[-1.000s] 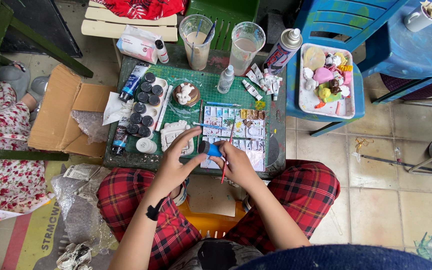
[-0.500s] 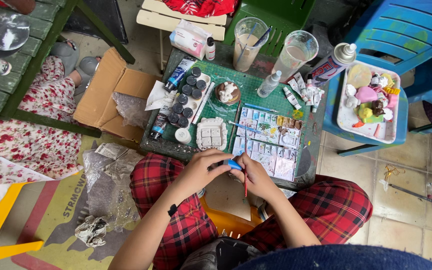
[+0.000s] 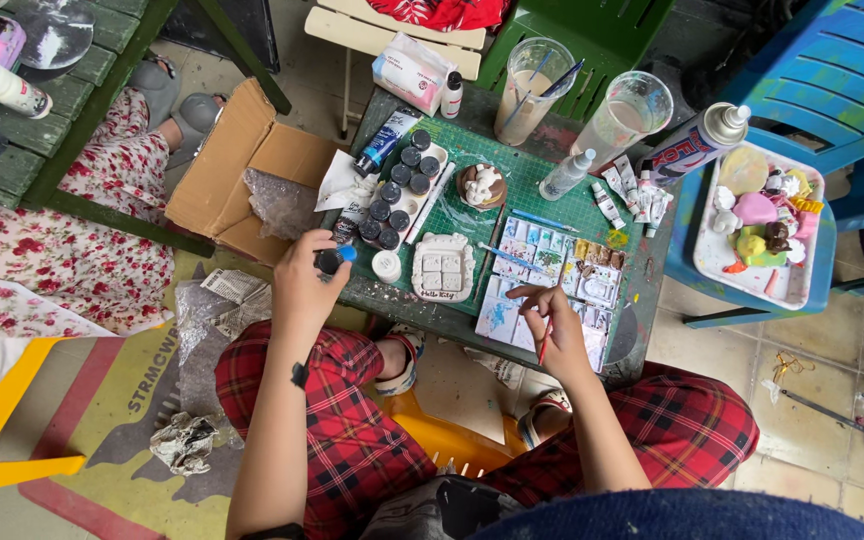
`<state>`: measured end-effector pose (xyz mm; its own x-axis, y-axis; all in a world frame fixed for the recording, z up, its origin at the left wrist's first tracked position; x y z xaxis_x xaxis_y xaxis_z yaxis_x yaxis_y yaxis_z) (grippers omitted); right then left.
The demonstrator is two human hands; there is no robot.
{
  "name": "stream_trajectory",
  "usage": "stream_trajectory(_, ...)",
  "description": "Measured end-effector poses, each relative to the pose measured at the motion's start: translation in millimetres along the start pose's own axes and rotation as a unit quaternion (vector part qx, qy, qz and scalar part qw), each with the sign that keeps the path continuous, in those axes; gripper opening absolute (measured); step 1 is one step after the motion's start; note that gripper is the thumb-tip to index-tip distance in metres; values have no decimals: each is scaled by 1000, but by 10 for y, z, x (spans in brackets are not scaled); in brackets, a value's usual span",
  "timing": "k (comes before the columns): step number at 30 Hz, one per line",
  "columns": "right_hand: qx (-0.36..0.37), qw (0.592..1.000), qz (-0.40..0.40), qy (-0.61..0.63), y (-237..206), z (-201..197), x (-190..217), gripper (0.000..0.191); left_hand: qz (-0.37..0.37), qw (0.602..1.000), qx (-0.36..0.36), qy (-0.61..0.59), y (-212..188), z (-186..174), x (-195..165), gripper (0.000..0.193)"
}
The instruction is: The person sits at a low table painting small plaster figurines with brushes, dipping the brush into water and paint palettes and stroking color onto the figurines. They also squeeze blue paint from a tube into a small cap and continue painting the figurines with the brush.
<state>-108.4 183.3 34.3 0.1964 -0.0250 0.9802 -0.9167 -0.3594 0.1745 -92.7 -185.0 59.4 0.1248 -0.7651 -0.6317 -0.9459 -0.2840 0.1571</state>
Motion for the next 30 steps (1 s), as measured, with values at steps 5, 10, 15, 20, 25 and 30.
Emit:
stream_trajectory(5,-35,999,5,-1,11,-36,-43,21,19,988,63,143,212,633,256,49)
stream_trajectory(10,-28,998,-10,-52,13,-23,36,19,-45,970,128,202,314,675,233,63)
stream_trajectory(15,-54,991,65,-104,56,-97,29,18,-50,958,162,230,611,403,258,55)
stream_trajectory(20,-64,986,-14,-151,130,-110,67,13,-11,970,55,236,1518,875,231,37)
stream_trajectory(25,-91,979,15,-181,63,-225,-6,12,-86,947,100,293,1897,1341,340,47)
stream_trajectory(30,-116,980,21,-161,73,-330,-80,10,-138,969,119,169,1945,1294,410,52)
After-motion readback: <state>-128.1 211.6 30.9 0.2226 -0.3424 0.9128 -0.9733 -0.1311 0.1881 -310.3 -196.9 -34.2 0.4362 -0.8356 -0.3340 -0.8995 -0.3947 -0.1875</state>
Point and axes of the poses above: each hand's wrist, its own y-axis towards the middle knuckle, its own z-axis out of the palm, x = y × z, the point moved 5 cm from there along y, towards the middle knuckle, and after that the axes turned 11 degrees about y, right-handed, at the moved point
